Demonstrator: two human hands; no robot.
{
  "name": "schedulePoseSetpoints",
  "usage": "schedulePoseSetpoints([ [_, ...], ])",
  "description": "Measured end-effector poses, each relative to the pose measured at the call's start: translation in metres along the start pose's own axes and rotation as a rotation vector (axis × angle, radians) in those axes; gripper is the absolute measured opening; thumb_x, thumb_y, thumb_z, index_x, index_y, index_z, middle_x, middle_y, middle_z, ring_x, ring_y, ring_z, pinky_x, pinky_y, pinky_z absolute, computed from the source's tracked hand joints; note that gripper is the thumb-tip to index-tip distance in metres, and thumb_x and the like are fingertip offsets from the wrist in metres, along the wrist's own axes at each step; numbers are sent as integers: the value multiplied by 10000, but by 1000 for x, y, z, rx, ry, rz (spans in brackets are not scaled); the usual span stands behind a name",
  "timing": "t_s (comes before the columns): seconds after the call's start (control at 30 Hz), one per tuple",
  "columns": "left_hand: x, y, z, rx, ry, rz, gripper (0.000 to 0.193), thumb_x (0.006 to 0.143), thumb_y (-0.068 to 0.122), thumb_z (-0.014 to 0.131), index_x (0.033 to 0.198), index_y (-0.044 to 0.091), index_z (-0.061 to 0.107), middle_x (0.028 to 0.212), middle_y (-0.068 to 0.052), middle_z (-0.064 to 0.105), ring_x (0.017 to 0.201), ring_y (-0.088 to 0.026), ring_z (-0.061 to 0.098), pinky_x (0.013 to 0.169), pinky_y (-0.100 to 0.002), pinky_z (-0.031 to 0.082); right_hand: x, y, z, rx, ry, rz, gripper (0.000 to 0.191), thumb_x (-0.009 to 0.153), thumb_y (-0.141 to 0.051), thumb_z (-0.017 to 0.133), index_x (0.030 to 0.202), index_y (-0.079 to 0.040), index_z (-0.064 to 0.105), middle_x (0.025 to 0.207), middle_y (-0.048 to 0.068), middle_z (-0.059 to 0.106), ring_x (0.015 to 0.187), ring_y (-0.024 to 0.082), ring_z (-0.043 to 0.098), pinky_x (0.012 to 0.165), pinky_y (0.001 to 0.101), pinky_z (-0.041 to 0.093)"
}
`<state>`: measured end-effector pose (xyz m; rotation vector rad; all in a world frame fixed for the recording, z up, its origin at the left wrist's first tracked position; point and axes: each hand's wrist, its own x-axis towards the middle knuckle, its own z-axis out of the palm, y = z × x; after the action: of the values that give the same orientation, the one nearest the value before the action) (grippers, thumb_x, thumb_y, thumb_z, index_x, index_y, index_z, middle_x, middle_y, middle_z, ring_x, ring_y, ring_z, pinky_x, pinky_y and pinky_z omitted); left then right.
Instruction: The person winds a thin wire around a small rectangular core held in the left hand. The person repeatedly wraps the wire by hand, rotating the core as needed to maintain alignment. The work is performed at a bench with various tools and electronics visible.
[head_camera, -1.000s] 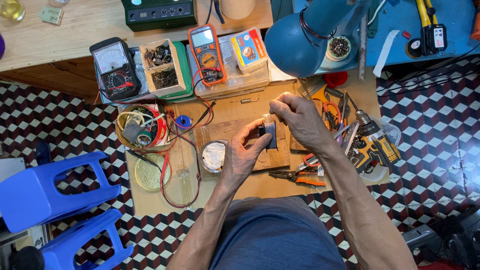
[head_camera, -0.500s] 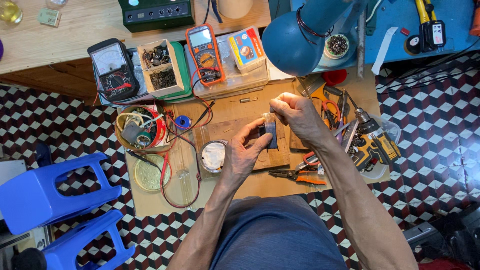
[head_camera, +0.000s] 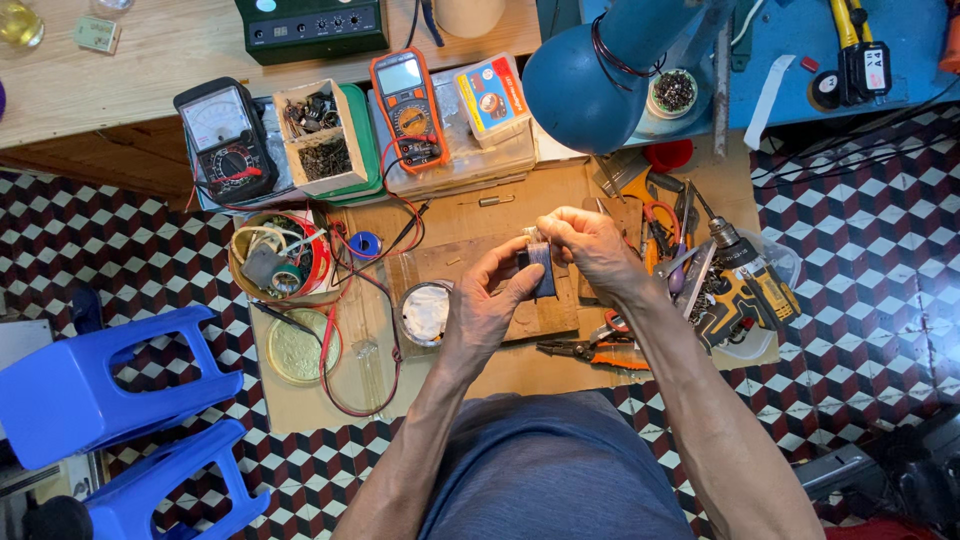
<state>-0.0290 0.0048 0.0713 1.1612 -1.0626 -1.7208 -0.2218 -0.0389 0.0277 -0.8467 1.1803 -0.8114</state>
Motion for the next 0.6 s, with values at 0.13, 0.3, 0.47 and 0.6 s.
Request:
schedulePoseSetpoints([
  [0.13, 10, -3, -3, -139, 7, -31, 477, 958, 173, 696, 1381, -21, 592, 1169, -108, 726, 1028, -149, 708, 898, -297, 612, -17, 23, 9, 180, -2, -7, 223, 1041, -228, 614, 931, -39, 658, 766, -46, 550, 676, 41, 441, 613, 214, 362],
  [0.3, 31, -5, -9, -100, 53, 31, 482, 961, 155, 716, 1384, -35, 584, 1163, -103, 724, 1026, -127, 690, 900, -290, 604, -53, 26, 30, -3, 172, -88, 239, 1033, -244, 582, 943, -44, 677, 746, -39, 547, 694, 54, 483, 646, 211, 404],
  [0.47, 39, -2, -7, -140, 54, 20, 502, 959, 156, 717, 1401, -35, 576, 1185, -107, 711, 1035, -121, 678, 909, -276, 580, -70, 13, 39, -136, 223, -139, 242, 1039, -247, 586, 912, -50, 645, 743, -42, 524, 691, 53, 474, 629, 218, 403],
  [0.6, 37, 2, -6, -137, 61, -8, 504, 952, 159, 710, 1397, -33, 572, 1181, -106, 715, 1027, -127, 687, 896, -281, 595, -73, 9, 39, -215, 243, -151, 262, 1043, -257, 584, 892, -49, 638, 727, -40, 511, 672, 53, 466, 600, 226, 404],
])
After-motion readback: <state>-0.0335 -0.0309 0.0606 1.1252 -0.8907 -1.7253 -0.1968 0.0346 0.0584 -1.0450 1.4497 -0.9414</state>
